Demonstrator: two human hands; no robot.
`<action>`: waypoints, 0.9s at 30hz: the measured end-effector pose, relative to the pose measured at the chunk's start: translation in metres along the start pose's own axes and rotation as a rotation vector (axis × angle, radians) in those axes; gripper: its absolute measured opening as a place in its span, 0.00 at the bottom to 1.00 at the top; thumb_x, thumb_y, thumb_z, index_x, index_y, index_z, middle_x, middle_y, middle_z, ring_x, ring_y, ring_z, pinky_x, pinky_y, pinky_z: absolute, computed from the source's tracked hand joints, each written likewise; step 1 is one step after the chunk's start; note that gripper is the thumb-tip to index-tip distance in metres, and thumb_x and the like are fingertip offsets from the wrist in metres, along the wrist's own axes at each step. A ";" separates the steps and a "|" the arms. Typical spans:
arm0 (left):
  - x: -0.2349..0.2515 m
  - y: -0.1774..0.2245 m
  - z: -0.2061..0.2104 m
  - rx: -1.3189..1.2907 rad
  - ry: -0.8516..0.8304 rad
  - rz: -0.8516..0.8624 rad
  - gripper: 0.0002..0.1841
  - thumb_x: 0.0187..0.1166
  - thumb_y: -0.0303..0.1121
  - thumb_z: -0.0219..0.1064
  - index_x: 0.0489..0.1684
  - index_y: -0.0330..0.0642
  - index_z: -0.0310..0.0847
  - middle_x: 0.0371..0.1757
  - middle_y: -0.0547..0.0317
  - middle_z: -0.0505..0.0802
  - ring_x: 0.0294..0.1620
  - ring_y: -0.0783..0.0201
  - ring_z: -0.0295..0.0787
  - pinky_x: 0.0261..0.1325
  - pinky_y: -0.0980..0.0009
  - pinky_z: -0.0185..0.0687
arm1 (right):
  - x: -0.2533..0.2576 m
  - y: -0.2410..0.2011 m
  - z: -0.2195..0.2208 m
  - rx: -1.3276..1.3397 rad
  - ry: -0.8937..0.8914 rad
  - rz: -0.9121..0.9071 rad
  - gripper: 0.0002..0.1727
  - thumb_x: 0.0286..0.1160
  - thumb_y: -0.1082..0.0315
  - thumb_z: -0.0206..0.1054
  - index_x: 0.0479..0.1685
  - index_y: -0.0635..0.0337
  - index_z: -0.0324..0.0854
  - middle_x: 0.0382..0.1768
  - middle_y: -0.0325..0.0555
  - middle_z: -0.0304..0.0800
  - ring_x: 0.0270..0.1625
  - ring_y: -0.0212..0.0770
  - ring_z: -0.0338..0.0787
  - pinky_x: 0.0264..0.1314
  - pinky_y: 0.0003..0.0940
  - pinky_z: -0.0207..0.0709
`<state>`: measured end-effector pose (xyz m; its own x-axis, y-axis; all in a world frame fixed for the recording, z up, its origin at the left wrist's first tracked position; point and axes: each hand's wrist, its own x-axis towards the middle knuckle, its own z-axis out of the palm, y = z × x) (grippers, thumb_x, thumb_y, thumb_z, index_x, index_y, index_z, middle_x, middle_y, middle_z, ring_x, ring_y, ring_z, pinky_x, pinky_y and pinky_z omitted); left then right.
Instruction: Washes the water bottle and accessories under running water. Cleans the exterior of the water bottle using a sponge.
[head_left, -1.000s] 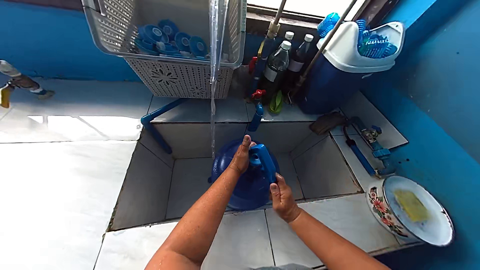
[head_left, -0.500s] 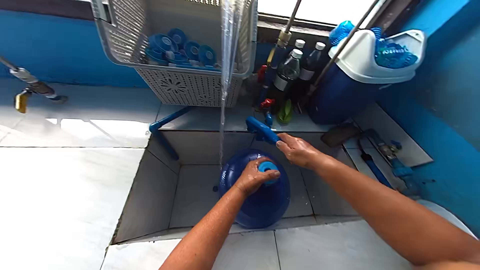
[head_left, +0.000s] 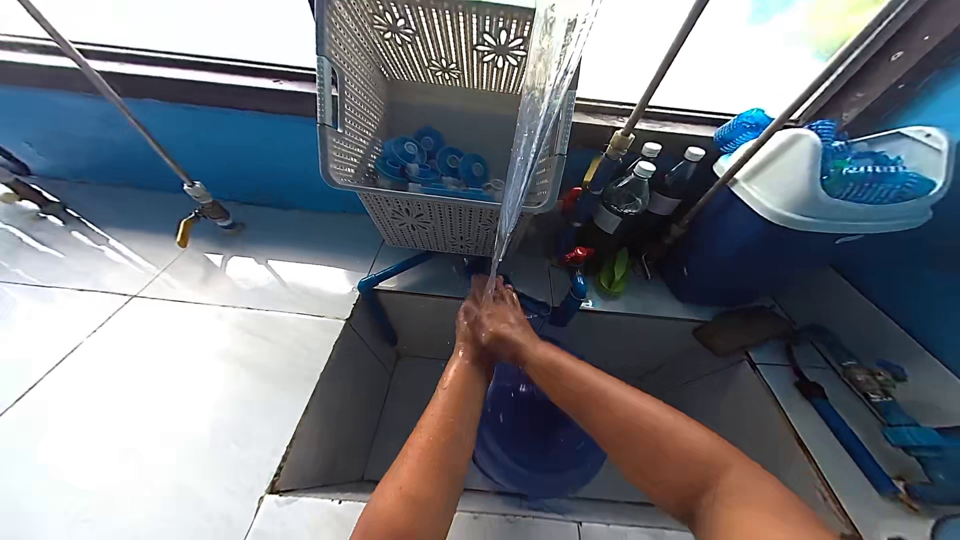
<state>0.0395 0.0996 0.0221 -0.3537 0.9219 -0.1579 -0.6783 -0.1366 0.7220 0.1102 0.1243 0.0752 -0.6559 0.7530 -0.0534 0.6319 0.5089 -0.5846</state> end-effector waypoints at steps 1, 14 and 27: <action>-0.020 0.011 0.022 -0.100 0.036 -0.061 0.26 0.95 0.49 0.33 0.60 0.46 0.77 0.45 0.57 0.90 0.47 0.64 0.88 0.51 0.63 0.85 | 0.006 0.007 -0.001 0.055 0.083 0.019 0.33 0.90 0.59 0.56 0.88 0.71 0.59 0.89 0.68 0.58 0.93 0.63 0.54 0.93 0.62 0.45; -0.034 0.039 0.005 0.129 -0.184 -0.248 0.29 0.94 0.46 0.24 0.60 0.39 0.72 0.47 0.55 0.89 0.47 0.63 0.88 0.51 0.65 0.85 | -0.055 -0.015 0.019 0.241 0.131 -0.081 0.30 0.90 0.61 0.54 0.84 0.73 0.66 0.85 0.71 0.66 0.91 0.63 0.61 0.94 0.60 0.45; 0.003 -0.006 -0.001 0.340 0.164 -0.239 0.12 0.81 0.14 0.53 0.58 0.33 0.71 0.41 0.54 0.84 0.34 0.65 0.87 0.40 0.71 0.89 | -0.224 0.273 -0.134 -0.094 0.420 1.013 0.22 0.90 0.63 0.55 0.65 0.74 0.81 0.65 0.73 0.85 0.71 0.70 0.84 0.72 0.71 0.73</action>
<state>0.0420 0.1026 0.0167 -0.3292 0.8396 -0.4320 -0.5127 0.2253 0.8285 0.4847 0.1506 0.0364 0.3655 0.9126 -0.1834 0.8384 -0.4083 -0.3610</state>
